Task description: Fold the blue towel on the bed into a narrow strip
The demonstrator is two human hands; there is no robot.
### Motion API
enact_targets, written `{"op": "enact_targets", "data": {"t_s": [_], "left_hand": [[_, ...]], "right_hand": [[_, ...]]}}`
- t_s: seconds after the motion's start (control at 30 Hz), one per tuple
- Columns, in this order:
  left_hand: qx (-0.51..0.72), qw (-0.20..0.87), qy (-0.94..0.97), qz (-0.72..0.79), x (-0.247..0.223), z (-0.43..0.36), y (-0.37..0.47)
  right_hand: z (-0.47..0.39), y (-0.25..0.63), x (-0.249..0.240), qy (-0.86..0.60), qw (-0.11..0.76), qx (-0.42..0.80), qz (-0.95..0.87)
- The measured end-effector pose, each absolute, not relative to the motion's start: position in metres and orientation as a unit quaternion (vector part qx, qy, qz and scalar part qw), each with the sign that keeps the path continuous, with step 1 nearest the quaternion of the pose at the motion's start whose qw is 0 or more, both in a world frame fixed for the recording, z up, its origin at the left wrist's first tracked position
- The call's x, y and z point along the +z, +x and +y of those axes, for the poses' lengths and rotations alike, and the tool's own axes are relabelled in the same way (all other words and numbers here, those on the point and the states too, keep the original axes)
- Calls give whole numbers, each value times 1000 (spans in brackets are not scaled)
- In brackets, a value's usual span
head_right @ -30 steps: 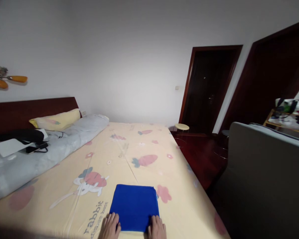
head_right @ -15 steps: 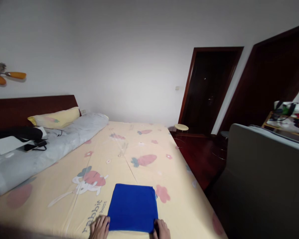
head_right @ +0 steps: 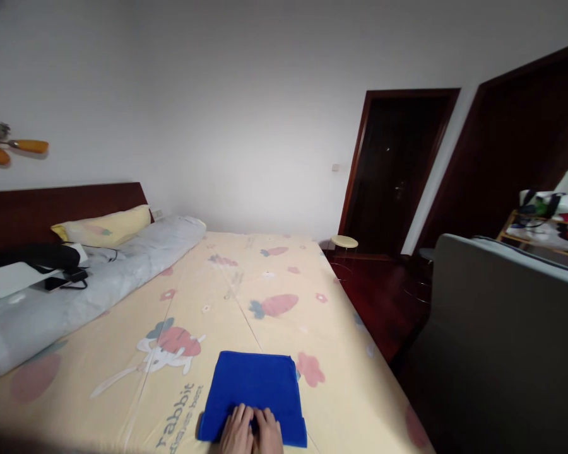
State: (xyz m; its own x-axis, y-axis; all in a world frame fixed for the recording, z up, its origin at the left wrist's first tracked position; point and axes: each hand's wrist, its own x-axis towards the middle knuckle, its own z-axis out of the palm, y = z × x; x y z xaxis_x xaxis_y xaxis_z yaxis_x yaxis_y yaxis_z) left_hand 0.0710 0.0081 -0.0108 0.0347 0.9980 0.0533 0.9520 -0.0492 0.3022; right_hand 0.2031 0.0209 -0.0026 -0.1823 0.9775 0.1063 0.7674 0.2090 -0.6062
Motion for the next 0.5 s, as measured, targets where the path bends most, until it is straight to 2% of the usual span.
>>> {"op": "enact_targets", "data": {"t_s": [0.07, 0.17, 0.3, 0.5], "left_hand": [[111, 108, 703, 694, -20, 11, 73], [108, 96, 688, 711, -18, 10, 54], [93, 106, 698, 702, 7, 0, 9], [19, 159, 719, 676, 36, -17, -42]], "right_hand": [[24, 203, -11, -589, 213, 226, -746], [26, 227, -22, -588, 238, 191, -749], [24, 277, -27, -602, 297, 151, -726], [12, 312, -31, -624, 265, 105, -728]]}}
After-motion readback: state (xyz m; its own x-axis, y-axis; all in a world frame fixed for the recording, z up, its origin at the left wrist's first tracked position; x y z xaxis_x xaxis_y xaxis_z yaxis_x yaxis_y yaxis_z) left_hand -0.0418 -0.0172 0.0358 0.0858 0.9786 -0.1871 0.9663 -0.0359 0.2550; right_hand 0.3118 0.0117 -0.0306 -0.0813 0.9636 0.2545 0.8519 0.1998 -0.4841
